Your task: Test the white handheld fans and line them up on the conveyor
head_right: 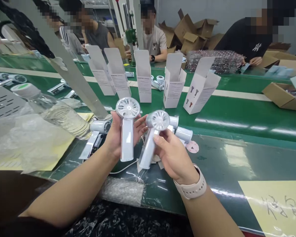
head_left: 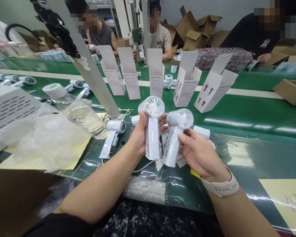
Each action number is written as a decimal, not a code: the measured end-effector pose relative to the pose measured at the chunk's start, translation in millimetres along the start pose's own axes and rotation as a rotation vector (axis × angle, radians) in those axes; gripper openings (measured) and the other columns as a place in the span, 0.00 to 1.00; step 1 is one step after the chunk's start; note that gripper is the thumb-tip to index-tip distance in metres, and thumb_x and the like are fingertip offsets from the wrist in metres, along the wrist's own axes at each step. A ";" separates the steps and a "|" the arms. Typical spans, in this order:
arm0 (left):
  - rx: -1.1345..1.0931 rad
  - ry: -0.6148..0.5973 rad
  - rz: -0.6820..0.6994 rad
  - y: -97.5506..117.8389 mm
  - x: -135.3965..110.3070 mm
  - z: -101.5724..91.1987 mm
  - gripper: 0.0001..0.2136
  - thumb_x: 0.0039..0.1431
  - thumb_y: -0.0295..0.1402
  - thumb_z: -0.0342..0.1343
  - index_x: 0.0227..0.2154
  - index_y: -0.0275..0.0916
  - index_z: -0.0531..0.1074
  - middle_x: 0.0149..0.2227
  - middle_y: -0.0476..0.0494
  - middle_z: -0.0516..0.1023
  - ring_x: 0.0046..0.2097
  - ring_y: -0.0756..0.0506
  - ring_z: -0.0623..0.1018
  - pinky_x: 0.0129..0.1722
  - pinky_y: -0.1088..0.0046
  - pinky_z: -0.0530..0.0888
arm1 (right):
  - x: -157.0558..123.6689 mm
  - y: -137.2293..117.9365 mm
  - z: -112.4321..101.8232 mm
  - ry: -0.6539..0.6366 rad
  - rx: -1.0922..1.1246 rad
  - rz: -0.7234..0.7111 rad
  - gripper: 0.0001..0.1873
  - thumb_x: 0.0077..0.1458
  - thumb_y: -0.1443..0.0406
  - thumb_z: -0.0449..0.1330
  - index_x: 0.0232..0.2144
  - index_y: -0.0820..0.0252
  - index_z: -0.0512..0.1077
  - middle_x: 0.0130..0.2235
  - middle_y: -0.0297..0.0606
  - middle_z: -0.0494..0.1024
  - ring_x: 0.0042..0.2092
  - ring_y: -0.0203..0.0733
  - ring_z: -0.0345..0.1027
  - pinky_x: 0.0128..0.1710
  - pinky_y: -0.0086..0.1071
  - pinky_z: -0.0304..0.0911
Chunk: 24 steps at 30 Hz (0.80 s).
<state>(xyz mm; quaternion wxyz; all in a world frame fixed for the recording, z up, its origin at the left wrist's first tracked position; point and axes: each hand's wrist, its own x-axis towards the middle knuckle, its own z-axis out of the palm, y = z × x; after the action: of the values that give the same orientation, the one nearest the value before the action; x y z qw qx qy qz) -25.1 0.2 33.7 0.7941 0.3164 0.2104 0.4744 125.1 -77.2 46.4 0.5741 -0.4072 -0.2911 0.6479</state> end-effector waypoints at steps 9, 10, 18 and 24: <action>-0.055 -0.092 -0.098 -6.7 -1.6 5.4 0.39 0.51 0.68 0.54 0.53 0.40 0.75 0.52 0.37 0.81 0.60 0.31 0.75 0.60 0.47 0.72 | 2.5 14.8 -1.2 0.079 -0.152 -0.106 0.43 0.51 0.54 0.71 0.65 0.46 0.59 0.46 0.39 0.72 0.37 0.41 0.70 0.32 0.37 0.73; -0.059 -0.089 -0.098 -7.3 -1.2 4.5 0.39 0.51 0.68 0.54 0.53 0.40 0.74 0.52 0.37 0.81 0.60 0.30 0.75 0.60 0.47 0.72 | 3.3 17.9 -2.3 0.096 -0.169 -0.125 0.44 0.52 0.53 0.70 0.66 0.44 0.56 0.47 0.39 0.72 0.38 0.41 0.71 0.35 0.39 0.74; 0.259 0.006 0.171 -39.2 -16.8 12.7 0.35 0.57 0.63 0.54 0.58 0.42 0.70 0.58 0.38 0.76 0.64 0.32 0.71 0.66 0.52 0.66 | -2.3 33.1 12.3 0.053 -0.467 -0.292 0.65 0.45 0.46 0.73 0.73 0.50 0.38 0.66 0.52 0.63 0.64 0.62 0.62 0.64 0.59 0.58; 0.916 -0.095 0.470 -0.4 -1.2 -7.8 0.37 0.57 0.65 0.50 0.64 0.51 0.62 0.72 0.43 0.56 0.73 0.32 0.53 0.72 0.49 0.51 | -30.9 -47.7 -61.5 0.406 -0.831 -0.355 0.55 0.43 0.50 0.74 0.69 0.47 0.55 0.53 0.50 0.78 0.47 0.64 0.75 0.40 0.54 0.72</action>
<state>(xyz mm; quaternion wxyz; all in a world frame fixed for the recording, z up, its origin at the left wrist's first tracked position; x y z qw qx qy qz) -30.4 1.4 28.0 0.4546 0.6917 0.2835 0.4843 202.6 -104.9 62.0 0.5098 -0.6638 -0.4722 0.2767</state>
